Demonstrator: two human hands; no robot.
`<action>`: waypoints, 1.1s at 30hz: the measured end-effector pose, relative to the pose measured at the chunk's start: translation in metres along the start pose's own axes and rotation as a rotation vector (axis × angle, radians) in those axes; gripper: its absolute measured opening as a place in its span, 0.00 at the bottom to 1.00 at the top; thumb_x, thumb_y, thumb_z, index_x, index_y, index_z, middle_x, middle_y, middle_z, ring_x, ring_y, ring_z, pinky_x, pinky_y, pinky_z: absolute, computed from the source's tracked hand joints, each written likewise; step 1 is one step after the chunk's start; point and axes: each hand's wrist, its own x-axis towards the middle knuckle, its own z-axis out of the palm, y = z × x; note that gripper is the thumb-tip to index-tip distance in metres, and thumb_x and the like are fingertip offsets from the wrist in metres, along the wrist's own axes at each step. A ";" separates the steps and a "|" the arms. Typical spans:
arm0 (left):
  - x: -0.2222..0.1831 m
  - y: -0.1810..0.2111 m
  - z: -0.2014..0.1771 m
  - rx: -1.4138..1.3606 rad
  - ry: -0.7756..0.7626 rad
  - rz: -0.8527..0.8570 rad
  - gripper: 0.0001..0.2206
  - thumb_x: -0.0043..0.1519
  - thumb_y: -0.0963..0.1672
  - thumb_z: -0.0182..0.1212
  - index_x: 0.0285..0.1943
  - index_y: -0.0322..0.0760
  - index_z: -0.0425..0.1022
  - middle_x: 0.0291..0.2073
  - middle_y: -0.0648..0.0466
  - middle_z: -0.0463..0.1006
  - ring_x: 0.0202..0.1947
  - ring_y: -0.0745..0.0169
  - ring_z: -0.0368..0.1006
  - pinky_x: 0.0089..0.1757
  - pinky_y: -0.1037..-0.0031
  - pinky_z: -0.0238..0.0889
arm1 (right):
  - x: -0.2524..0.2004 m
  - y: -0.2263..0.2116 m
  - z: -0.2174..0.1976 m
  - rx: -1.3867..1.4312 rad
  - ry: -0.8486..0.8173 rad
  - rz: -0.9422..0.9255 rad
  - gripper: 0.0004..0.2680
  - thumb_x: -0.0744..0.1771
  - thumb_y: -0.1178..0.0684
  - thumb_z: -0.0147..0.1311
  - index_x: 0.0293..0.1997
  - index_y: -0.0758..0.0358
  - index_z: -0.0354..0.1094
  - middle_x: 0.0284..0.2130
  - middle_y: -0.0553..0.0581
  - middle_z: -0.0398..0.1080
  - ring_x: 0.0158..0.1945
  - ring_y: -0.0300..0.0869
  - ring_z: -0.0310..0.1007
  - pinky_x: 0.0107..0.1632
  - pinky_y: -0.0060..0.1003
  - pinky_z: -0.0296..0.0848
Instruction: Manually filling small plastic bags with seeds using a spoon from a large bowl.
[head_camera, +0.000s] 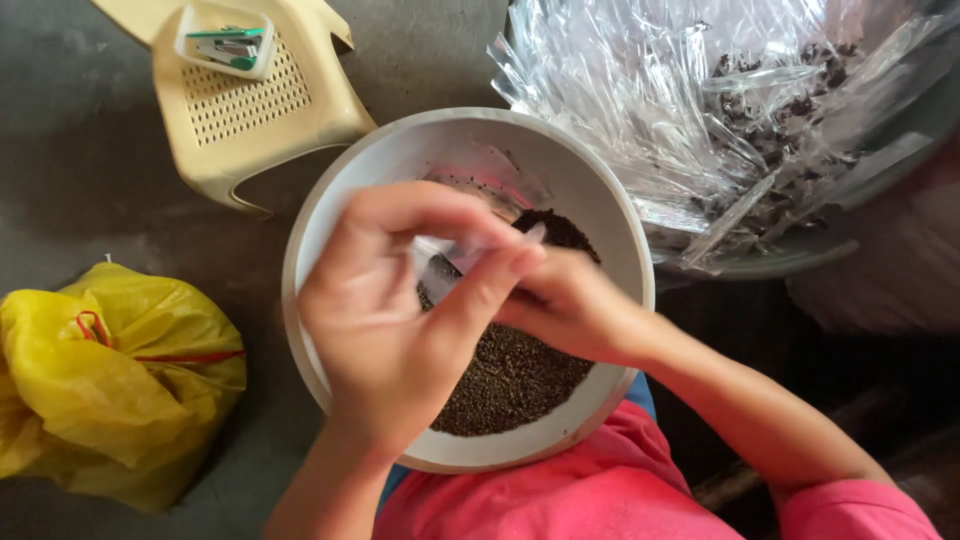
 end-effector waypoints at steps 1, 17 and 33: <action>0.000 0.010 -0.003 0.007 0.015 0.048 0.15 0.59 0.33 0.70 0.49 0.30 0.68 0.41 0.51 0.76 0.41 0.66 0.74 0.50 0.77 0.73 | -0.002 0.019 0.011 0.072 -0.069 0.003 0.08 0.63 0.63 0.60 0.44 0.67 0.69 0.35 0.54 0.69 0.34 0.41 0.67 0.37 0.34 0.69; 0.024 -0.086 -0.020 0.779 0.007 0.280 0.03 0.65 0.38 0.62 0.45 0.35 0.80 0.33 0.55 0.68 0.34 0.61 0.62 0.49 0.66 0.54 | -0.017 -0.021 -0.040 -0.342 0.149 -0.079 0.10 0.58 0.63 0.63 0.38 0.55 0.77 0.34 0.46 0.78 0.28 0.33 0.73 0.32 0.28 0.68; 0.004 -0.108 0.016 0.702 0.096 0.672 0.06 0.64 0.36 0.59 0.45 0.38 0.78 0.43 0.51 0.81 0.43 0.49 0.76 0.53 0.54 0.64 | 0.002 0.034 0.019 0.609 0.503 0.304 0.09 0.67 0.51 0.63 0.43 0.62 0.66 0.18 0.50 0.67 0.19 0.30 0.64 0.22 0.21 0.60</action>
